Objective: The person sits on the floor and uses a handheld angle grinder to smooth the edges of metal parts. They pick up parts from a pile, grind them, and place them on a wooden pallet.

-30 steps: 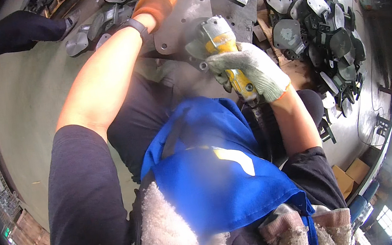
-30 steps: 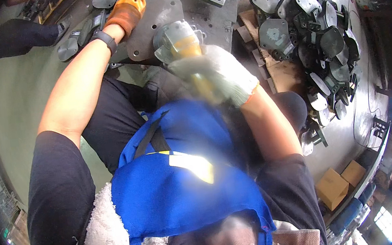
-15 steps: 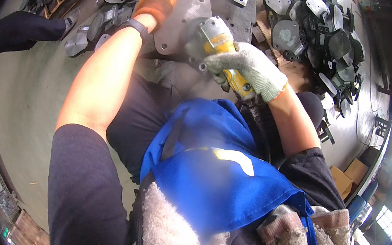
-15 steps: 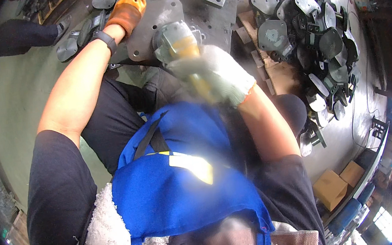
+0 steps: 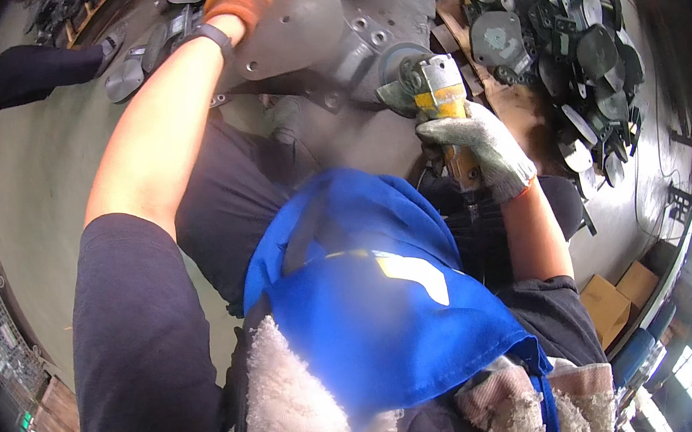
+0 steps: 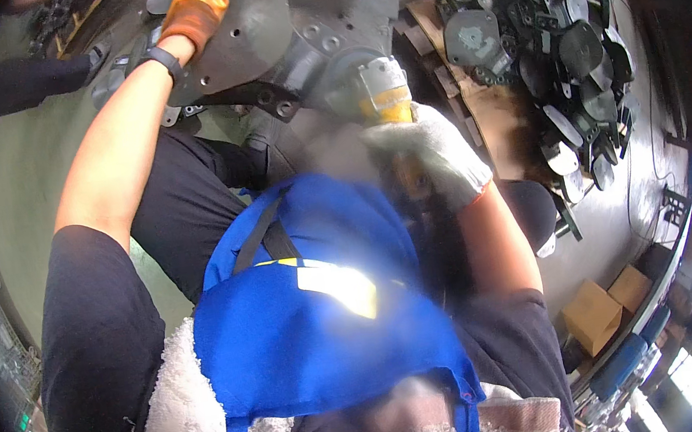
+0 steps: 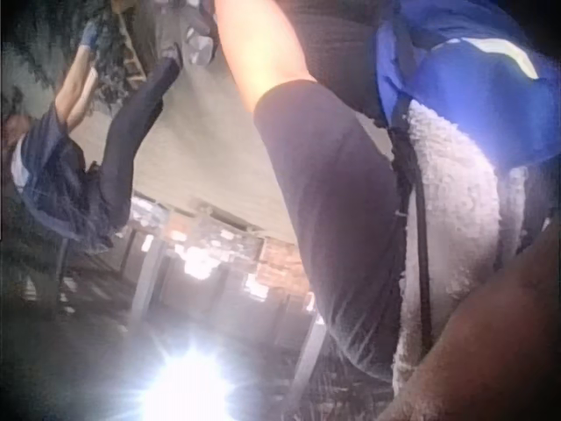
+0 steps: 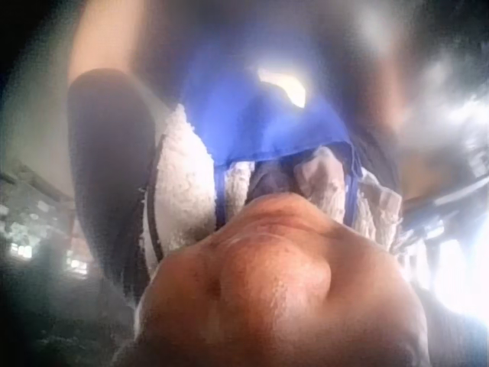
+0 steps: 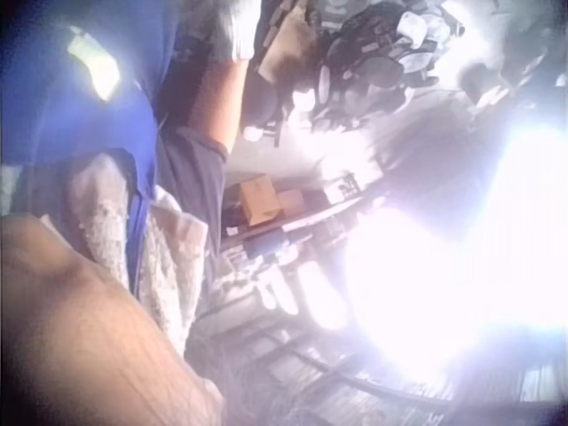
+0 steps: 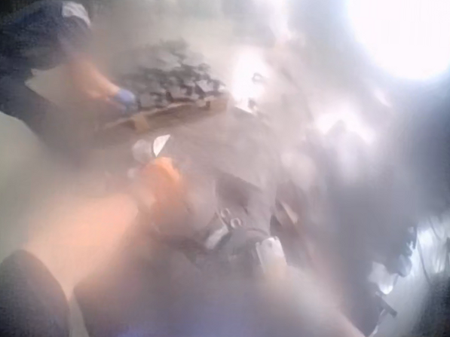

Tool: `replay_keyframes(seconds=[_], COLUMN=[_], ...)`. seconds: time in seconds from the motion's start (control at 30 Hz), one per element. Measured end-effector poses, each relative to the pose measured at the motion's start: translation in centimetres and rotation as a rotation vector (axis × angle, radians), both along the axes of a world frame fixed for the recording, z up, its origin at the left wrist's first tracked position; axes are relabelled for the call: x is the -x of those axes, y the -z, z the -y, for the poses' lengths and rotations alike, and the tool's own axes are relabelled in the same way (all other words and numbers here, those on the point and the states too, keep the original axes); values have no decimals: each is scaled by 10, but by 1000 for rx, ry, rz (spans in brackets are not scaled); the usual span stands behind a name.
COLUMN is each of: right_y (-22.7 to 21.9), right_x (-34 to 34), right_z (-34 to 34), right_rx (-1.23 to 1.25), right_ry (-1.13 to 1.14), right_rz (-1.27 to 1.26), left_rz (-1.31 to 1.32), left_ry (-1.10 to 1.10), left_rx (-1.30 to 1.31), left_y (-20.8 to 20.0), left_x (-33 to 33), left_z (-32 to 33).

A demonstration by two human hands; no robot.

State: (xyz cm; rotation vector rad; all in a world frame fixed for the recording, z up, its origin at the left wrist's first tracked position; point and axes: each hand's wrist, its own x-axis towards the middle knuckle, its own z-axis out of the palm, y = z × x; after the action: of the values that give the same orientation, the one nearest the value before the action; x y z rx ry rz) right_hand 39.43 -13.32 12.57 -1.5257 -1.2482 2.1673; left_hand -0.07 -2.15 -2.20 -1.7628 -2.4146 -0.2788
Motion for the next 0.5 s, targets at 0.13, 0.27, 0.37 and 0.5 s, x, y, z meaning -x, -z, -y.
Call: replay_keyframes(seconds=[0.13,0.27,0.37,0.5], right_y=[1,-1,1,-1], right_x=[-7,-4,5,20], right_z=[-1,1,-4,-5], right_rx=[23,39,9,-35], right_ry=[-27,-54,-101,-79], right_rz=[-9,-23,7,55], left_rz=[-396,-408,-503,-423], left_ry=[387,408,390,363], left_rx=[149,88,169,200], left_y=[32,21,37,33], left_x=[72,62,79,73], left_z=[-24,-18,-24,-33])
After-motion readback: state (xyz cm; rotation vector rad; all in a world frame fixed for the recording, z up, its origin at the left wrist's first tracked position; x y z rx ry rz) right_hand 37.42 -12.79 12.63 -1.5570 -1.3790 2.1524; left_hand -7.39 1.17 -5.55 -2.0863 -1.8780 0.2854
